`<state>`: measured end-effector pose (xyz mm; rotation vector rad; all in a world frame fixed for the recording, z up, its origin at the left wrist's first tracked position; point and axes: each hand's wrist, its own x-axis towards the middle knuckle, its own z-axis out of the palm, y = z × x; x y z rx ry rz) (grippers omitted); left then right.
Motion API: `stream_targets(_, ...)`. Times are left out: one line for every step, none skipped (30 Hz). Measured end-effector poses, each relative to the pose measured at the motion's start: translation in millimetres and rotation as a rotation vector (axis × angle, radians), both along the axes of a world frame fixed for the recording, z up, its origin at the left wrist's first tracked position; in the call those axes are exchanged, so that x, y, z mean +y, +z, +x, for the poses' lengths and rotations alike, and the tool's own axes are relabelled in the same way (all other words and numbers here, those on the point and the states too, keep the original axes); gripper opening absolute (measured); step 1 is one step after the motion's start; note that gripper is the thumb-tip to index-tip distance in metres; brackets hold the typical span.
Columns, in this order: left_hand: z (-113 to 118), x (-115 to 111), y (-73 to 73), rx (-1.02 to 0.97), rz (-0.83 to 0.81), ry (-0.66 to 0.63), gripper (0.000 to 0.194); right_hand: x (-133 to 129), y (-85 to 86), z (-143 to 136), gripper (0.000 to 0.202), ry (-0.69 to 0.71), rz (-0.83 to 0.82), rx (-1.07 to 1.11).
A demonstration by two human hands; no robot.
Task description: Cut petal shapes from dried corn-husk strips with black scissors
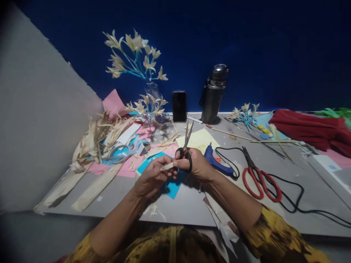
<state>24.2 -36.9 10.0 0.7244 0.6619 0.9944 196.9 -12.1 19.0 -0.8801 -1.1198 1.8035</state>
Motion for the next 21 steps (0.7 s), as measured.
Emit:
stream_targets(1.1,-0.3,-1.1,0.064,0.008,0.032,0.041,-0.2,0.3,-0.2,0.030,-0.013,0.010,-0.033)
stream_targets(2.6,-0.8,-2.4,0.119,0.017,0.060,0.036,-0.6,0.4,-0.5,0.030,-0.023,0.018,-0.058)
stream_targets(4.2,-1.5,-3.8,0.152,0.019,0.080,0.031,-1.1,0.3,-0.8,0.029,-0.024,0.019,-0.066)
stream_targets(5.6,-2.3,-5.0,0.154,0.013,0.093,0.028,-1.7,0.2,-1.1,0.029,-0.014,0.014,-0.056)
stream_targets(6.7,-3.1,-5.9,0.126,0.004,0.090,0.027,-2.3,0.1,-1.4,0.030,0.003,0.004,-0.031)
stream_targets(7.2,-3.8,-6.3,0.078,-0.005,0.075,0.026,-2.9,-0.1,-1.7,0.030,0.024,-0.005,0.005)
stream_targets(7.1,-4.4,-6.2,0.021,-0.008,0.052,0.026,-3.3,-0.1,-1.8,0.030,0.045,-0.011,0.043)
stream_targets(6.4,-4.7,-5.6,-0.032,-0.005,0.027,0.027,-3.5,-0.3,-1.9,0.030,0.061,-0.012,0.076)
stream_targets(5.3,-4.6,-4.8,-0.073,0.001,-0.002,0.028,-3.5,-0.5,-1.8,0.030,0.069,-0.010,0.098)
stream_targets(4.1,-4.3,-3.9,-0.101,0.009,-0.027,0.029,-3.3,-0.9,-1.7,0.029,0.069,-0.007,0.108)
stream_targets(2.9,-3.6,-3.0,-0.110,0.016,-0.044,0.029,-2.9,-1.3,-1.6,0.029,0.069,-0.006,0.109)
stream_targets(2.1,-2.8,-2.4,-0.097,0.022,-0.046,0.031,-2.5,-1.8,-1.5,0.029,0.069,-0.007,0.102)
stream_targets(1.7,-1.9,-2.1,-0.064,0.026,-0.036,0.033,-2.2,-2.2,-1.5,0.030,0.065,-0.009,0.089)
stream_targets(1.8,-1.0,-2.2,-0.015,0.030,-0.014,0.034,-2.1,-2.5,-1.7,0.030,0.057,-0.010,0.068)
stream_targets(2.3,-0.2,-2.7,0.037,0.035,0.011,0.032,-2.2,-2.6,-1.9,0.030,0.046,-0.010,0.043)
stream_targets(3.1,0.4,-3.3,0.081,0.040,0.035,0.030,-2.7,-2.5,-2.2,0.030,0.038,-0.008,0.021)
stream_targets(3.8,0.8,-4.0,0.108,0.042,0.049,0.028,-3.4,-2.2,-2.5,0.030,0.033,-0.003,0.008)
stream_targets(4.2,0.8,-4.7,0.112,0.042,0.049,0.028,-4.3,-1.8,-2.8,0.030,0.034,0.002,0.005)
stream_targets(4.3,0.6,-5.1,0.094,0.043,0.036,0.028,-5.1,-1.3,-3.0,0.030,0.045,0.007,0.013)
stream_targets(3.9,0.3,-5.3,0.063,0.043,0.014,0.029,-5.8,-0.8,-3.1,0.030,0.061,0.011,0.031)
stream_targets(3.1,-0.2,-5.2,0.022,0.040,-0.008,0.030,-6.2,-0.5,-3.1,0.029,0.076,0.014,0.053)
